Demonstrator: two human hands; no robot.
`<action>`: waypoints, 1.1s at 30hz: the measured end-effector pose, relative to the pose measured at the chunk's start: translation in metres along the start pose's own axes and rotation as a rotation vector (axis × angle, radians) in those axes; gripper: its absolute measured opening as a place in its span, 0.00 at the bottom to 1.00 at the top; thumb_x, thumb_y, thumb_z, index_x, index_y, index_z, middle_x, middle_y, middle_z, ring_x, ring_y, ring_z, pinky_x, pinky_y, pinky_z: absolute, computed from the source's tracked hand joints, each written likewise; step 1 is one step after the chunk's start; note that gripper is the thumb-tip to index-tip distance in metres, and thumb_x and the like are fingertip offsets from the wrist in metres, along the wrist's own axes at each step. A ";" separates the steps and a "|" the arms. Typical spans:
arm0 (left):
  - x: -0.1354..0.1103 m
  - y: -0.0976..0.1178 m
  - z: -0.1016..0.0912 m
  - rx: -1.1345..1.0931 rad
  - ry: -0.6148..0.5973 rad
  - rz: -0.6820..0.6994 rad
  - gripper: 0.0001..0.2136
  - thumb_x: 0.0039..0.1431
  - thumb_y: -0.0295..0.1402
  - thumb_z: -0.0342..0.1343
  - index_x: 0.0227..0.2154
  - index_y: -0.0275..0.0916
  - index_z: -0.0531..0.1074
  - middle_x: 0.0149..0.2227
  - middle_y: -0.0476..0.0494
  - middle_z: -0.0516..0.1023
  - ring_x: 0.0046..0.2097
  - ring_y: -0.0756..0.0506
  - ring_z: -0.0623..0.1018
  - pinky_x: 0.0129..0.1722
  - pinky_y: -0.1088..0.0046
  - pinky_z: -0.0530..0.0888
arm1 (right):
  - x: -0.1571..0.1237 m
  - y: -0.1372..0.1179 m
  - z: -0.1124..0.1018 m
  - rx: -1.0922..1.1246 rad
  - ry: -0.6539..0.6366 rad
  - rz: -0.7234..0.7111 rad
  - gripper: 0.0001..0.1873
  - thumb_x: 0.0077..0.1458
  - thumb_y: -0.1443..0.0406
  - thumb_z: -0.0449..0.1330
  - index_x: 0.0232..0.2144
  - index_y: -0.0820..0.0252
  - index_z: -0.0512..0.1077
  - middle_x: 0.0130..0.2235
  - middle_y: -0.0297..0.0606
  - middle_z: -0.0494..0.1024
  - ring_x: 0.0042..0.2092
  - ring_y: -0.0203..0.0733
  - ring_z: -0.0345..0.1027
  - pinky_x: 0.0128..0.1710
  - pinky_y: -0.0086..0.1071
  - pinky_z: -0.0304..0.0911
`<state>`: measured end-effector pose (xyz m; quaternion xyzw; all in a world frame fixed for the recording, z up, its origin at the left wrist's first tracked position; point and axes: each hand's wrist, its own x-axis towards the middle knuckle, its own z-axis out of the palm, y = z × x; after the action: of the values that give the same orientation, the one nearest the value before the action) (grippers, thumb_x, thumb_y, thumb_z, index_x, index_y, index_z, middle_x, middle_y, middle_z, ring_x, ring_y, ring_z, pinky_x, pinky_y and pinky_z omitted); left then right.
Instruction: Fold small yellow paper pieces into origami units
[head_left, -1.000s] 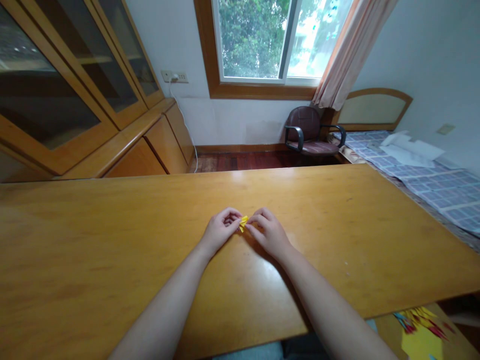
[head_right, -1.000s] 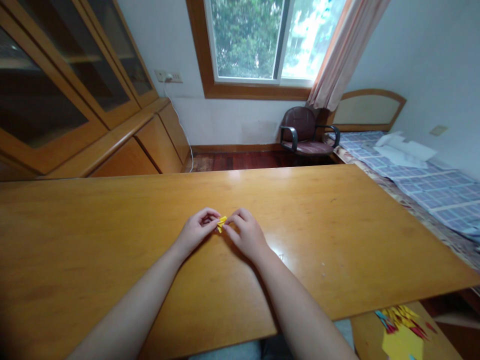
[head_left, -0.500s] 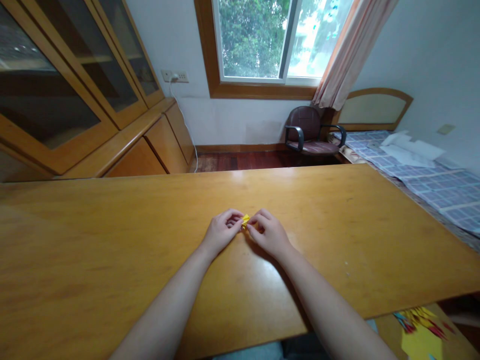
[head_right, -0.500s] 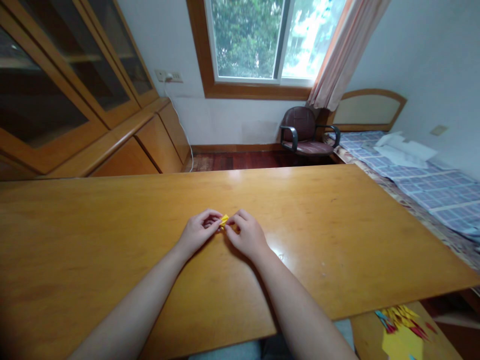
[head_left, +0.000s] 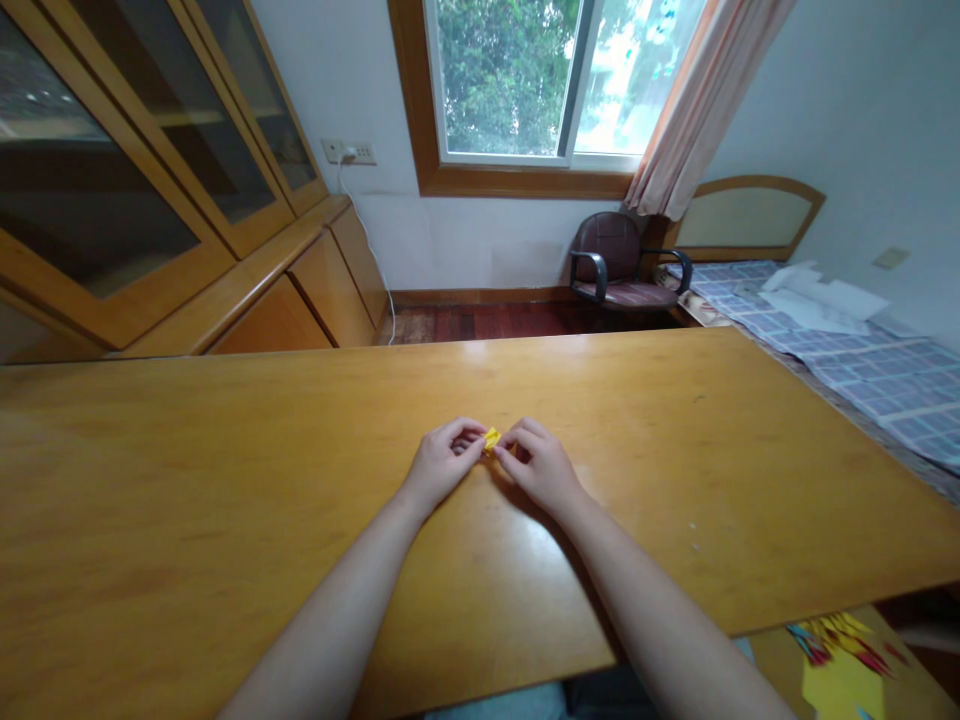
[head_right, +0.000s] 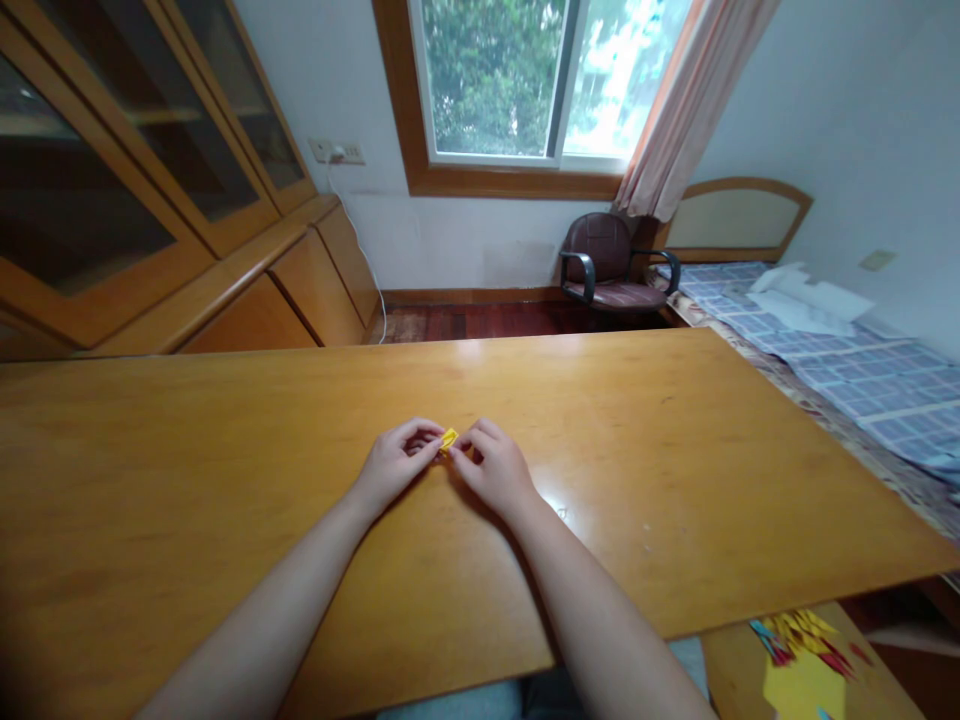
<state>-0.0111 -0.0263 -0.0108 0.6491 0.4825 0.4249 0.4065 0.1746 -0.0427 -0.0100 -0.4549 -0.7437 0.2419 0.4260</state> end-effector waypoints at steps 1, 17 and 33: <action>0.000 0.000 0.000 -0.020 0.001 -0.015 0.06 0.54 0.34 0.60 0.33 0.38 0.76 0.33 0.45 0.81 0.35 0.47 0.80 0.37 0.72 0.77 | 0.000 0.000 0.000 -0.001 0.006 -0.003 0.07 0.60 0.63 0.60 0.30 0.58 0.74 0.31 0.35 0.72 0.30 0.35 0.66 0.31 0.29 0.63; 0.003 -0.002 0.000 -0.277 0.023 -0.125 0.13 0.51 0.37 0.64 0.37 0.36 0.73 0.28 0.50 0.77 0.32 0.48 0.79 0.38 0.70 0.79 | 0.000 0.003 -0.001 0.004 0.150 -0.018 0.06 0.59 0.65 0.59 0.29 0.59 0.71 0.31 0.35 0.71 0.28 0.34 0.64 0.28 0.28 0.62; 0.000 0.006 -0.001 -0.238 -0.085 -0.120 0.14 0.53 0.42 0.62 0.37 0.38 0.73 0.33 0.46 0.79 0.35 0.46 0.81 0.39 0.69 0.79 | 0.001 0.006 0.003 -0.080 0.064 -0.045 0.06 0.60 0.64 0.58 0.32 0.58 0.73 0.33 0.37 0.74 0.32 0.36 0.68 0.33 0.29 0.65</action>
<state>-0.0109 -0.0275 -0.0052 0.5836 0.4492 0.4261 0.5254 0.1752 -0.0392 -0.0158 -0.4620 -0.7490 0.1876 0.4363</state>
